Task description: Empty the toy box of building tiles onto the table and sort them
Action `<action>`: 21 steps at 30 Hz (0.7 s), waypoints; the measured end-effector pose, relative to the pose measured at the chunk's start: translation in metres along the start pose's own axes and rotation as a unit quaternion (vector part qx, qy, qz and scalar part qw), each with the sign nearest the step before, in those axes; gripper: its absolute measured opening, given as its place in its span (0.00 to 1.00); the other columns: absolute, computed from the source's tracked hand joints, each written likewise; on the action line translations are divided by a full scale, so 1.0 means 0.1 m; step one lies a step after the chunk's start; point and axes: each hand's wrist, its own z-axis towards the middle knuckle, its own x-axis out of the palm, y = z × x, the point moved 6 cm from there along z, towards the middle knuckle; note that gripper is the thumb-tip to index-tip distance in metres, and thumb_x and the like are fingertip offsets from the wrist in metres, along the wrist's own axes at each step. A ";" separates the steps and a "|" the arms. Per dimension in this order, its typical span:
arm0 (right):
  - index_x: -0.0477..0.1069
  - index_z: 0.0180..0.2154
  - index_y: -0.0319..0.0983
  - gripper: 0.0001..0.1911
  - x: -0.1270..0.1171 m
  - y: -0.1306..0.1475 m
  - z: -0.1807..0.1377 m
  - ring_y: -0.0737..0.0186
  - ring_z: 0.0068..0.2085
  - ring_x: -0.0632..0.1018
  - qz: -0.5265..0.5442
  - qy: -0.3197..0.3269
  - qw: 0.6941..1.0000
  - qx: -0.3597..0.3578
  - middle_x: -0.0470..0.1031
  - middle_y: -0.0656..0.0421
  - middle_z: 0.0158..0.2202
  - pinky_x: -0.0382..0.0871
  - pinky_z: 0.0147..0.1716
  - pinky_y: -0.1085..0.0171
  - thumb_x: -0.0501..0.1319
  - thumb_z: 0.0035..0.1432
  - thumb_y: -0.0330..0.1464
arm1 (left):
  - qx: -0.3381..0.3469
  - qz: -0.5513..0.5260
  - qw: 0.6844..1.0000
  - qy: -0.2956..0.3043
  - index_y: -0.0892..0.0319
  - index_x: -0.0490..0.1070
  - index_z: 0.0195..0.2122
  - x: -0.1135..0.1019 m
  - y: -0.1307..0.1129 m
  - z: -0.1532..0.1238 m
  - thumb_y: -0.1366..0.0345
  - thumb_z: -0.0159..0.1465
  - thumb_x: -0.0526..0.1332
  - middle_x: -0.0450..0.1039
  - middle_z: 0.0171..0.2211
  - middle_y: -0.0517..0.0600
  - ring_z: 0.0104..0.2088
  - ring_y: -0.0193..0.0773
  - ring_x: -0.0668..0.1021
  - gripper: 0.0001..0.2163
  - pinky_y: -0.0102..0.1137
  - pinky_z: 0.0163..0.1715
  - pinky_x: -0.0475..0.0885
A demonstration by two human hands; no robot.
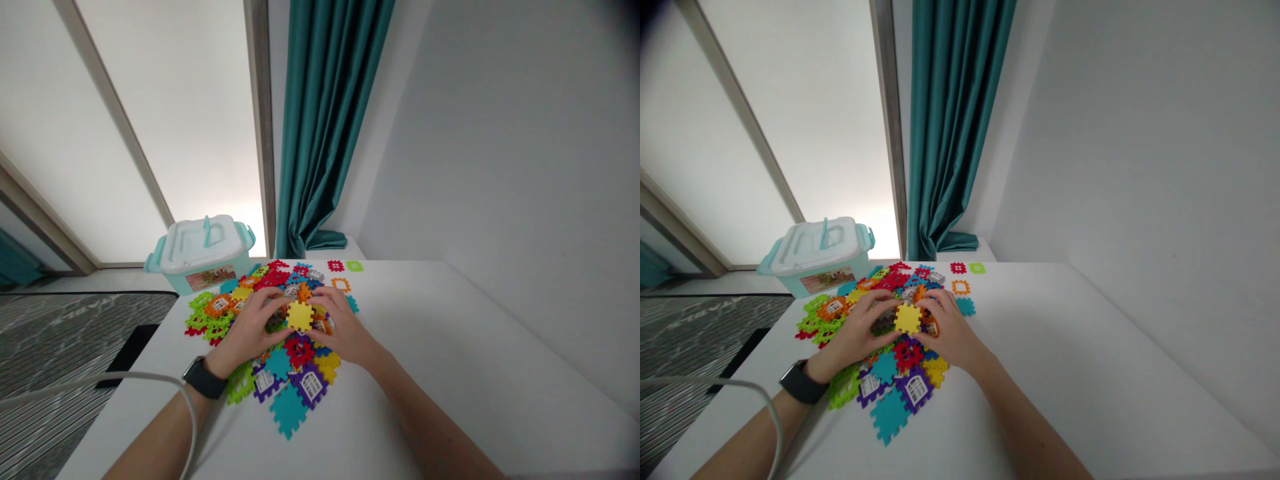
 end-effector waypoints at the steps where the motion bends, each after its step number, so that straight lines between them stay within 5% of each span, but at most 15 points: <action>1: 0.66 0.53 0.44 0.22 0.00 0.00 0.00 0.47 0.61 0.66 0.002 -0.007 1.000 -0.002 0.64 0.50 0.57 0.63 0.60 0.45 0.67 0.58 0.35 | -0.002 -0.002 1.000 -0.003 0.55 0.67 0.55 0.00 0.00 0.00 0.61 0.63 0.66 0.68 0.53 0.57 0.54 0.48 0.73 0.20 0.44 0.53 0.71; 9: 0.63 0.49 0.42 0.22 0.04 0.01 -0.01 0.48 0.57 0.69 -0.003 -0.051 0.999 -0.007 0.66 0.49 0.54 0.65 0.58 0.46 0.68 0.56 0.33 | -0.005 -0.015 1.000 -0.022 0.55 0.71 0.45 -0.02 -0.02 0.02 0.65 0.66 0.63 0.69 0.49 0.55 0.52 0.45 0.73 0.07 0.41 0.52 0.71; 21: 0.66 0.46 0.42 0.15 0.05 -0.02 -0.02 0.49 0.57 0.69 -0.013 -0.041 0.999 -0.003 0.67 0.50 0.54 0.66 0.57 0.47 0.67 0.58 0.33 | -0.006 -0.008 1.000 -0.016 0.56 0.73 0.48 -0.04 0.03 0.02 0.67 0.68 0.60 0.70 0.48 0.54 0.50 0.44 0.74 0.08 0.40 0.50 0.72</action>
